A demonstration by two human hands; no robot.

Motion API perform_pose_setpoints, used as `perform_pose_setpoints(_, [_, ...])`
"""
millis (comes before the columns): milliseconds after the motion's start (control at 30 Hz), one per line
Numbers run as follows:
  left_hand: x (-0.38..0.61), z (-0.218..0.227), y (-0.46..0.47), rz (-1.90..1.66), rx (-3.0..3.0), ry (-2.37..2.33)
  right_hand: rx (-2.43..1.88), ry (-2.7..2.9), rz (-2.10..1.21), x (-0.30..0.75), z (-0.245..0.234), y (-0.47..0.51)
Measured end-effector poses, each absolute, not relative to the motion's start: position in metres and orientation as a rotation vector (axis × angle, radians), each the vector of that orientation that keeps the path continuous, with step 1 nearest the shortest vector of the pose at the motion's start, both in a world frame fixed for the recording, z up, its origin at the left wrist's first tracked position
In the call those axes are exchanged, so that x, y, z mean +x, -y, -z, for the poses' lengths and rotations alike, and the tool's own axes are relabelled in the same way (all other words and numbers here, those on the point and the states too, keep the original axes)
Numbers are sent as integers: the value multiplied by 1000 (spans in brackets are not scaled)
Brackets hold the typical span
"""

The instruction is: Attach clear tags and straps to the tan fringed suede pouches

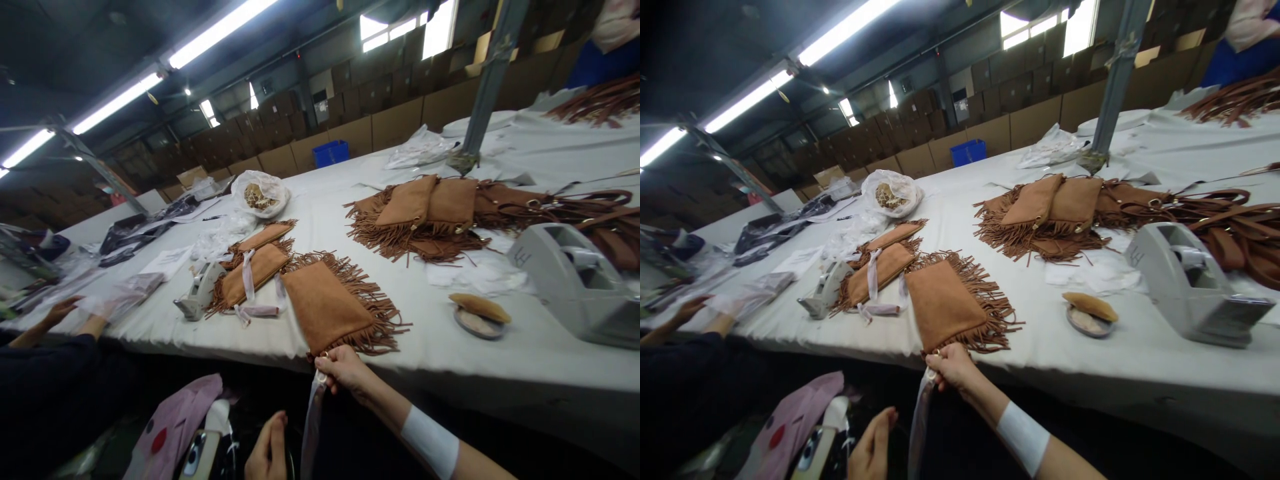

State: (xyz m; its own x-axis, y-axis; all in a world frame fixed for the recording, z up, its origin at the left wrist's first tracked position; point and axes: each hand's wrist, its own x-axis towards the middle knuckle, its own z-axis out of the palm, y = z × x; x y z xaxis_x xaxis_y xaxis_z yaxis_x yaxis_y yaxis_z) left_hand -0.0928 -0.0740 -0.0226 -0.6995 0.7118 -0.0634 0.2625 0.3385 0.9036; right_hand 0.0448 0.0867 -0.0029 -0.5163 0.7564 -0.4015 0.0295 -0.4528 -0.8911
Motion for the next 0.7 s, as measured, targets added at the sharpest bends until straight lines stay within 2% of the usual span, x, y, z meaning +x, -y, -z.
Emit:
perform_pose_setpoints(200, [-53, -8, 5, -1200, 1001, -1599, -1120, 1273, -1985, 51, 2, -83])
perform_pose_setpoints(433, [-46, 6, 6, -1173, 720, -1530, -1109, 1260, -1979, 56, 7, -82])
perform_pose_setpoints(700, [-30, 14, 1, -1157, 774, -1639, -1173, 1230, -1931, 81, 3, -78])
